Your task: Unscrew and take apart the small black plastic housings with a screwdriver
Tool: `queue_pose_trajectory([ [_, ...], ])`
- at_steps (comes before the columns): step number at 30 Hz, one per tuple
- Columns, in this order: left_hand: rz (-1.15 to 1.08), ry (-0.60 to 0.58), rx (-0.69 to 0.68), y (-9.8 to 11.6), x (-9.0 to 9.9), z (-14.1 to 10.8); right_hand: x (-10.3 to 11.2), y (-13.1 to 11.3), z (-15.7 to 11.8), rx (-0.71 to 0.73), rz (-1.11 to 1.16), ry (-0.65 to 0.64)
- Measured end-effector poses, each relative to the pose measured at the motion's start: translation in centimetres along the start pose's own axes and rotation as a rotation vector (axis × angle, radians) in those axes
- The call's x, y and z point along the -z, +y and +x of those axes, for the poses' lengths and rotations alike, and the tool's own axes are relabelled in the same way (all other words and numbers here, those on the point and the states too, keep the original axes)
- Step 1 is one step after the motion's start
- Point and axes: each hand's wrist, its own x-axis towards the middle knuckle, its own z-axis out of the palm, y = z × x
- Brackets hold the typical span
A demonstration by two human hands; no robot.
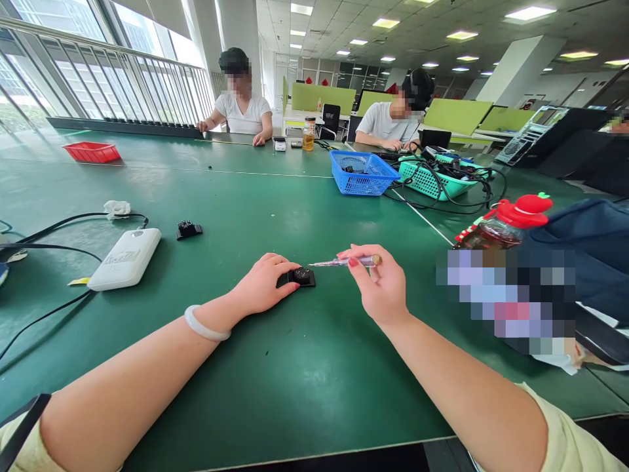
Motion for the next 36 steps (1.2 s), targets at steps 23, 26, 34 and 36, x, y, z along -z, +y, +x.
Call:
queue_pose_trajectory([
  [23, 0.0, -0.019, 0.013, 0.2, 0.1, 0.0, -0.7, 2.0, 0.7, -0.513, 0.323, 0.114],
  [26, 0.0, -0.022, 0.014, 0.2, 0.2, 0.0, -0.6, 2.3, 0.7, -0.536, 0.348, 0.116],
  [34, 0.001, -0.028, 0.005, 0.4, 0.3, 0.0, -0.8, 2.8, 1.1, -0.699, 0.403, 0.115],
  [36, 0.003, -0.027, 0.005, 0.4, 0.3, 0.0, -0.8, 3.0, 1.1, -0.727, 0.443, 0.132],
])
